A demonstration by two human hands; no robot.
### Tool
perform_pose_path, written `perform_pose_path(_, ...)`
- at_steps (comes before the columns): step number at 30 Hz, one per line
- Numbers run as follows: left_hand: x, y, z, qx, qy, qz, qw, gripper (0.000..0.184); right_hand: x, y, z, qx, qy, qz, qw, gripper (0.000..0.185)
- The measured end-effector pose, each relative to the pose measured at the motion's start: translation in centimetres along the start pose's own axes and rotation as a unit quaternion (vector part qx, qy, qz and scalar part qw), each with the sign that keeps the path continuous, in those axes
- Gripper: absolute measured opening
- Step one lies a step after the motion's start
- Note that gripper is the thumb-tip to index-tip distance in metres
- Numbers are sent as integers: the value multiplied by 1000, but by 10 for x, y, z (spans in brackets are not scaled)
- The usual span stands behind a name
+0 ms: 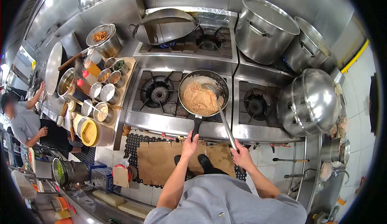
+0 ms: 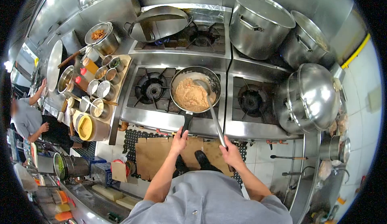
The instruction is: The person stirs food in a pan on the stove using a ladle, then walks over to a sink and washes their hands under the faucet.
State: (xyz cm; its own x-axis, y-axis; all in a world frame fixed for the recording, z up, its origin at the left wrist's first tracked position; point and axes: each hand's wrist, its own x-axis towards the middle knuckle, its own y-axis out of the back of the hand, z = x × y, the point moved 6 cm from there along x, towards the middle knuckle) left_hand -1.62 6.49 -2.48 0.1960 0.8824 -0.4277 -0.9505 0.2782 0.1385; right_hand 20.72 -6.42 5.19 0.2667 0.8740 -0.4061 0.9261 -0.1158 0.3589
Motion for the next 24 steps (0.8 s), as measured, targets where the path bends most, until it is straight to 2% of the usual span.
perform_pose_path(1, 2, 0, -4, -9, 3, -3, 1000, 55, -17, 5, -24, 133, -65, -52, 988, 54)
perform_pose_path(2, 0, 1, 1, -9, 3, -2, 1000, 55, -13, 9, -29, 134, -65, -53, 987, 54)
perform_pose_path(4, -5, 2, 7, 2, 12, -4, 1000, 55, -8, 28, -31, 86, -40, -42, 995, 49)
perform_pose_path(5, -6, 2, 6, 3, 15, -6, 1000, 55, 11, 33, -38, -25, 61, -3, 998, 50)
perform_pose_path(6, -7, 2, 8, 1, 3, -5, 1000, 55, 25, 39, -33, -62, 33, 11, 997, 50)
perform_pose_path(8, -6, 3, 12, -2, -13, -1, 1000, 55, 66, 45, -35, -144, 85, 35, 985, 50)
perform_pose_path(12, 2, 4, 3, 18, -9, 2, 1000, 54, 97, 44, -43, -162, 128, 22, 978, 50)
perform_pose_path(14, 2, 2, -3, 19, -8, 2, 1000, 53, 88, 42, -48, -212, 202, -28, 956, 50)
perform_pose_path(15, 2, 2, -3, 25, -8, 9, 1000, 52, 60, 47, -74, -159, 83, -90, 980, 50)
perform_pose_path(16, 4, 4, -2, 29, -10, 16, 999, 51, 41, 54, -90, -160, 85, -91, 979, 50)
perform_pose_path(18, -3, 5, 9, 13, 11, 7, 1000, 50, 9, 61, -84, -66, -33, -137, 988, 49)
perform_pose_path(22, -3, 4, 10, 5, 27, 0, 1000, 48, -9, 62, -76, 12, -64, -161, 985, 50)
perform_pose_path(24, -6, 4, 16, 16, 14, -3, 1000, 48, 4, 60, -63, -85, -70, -131, 985, 52)
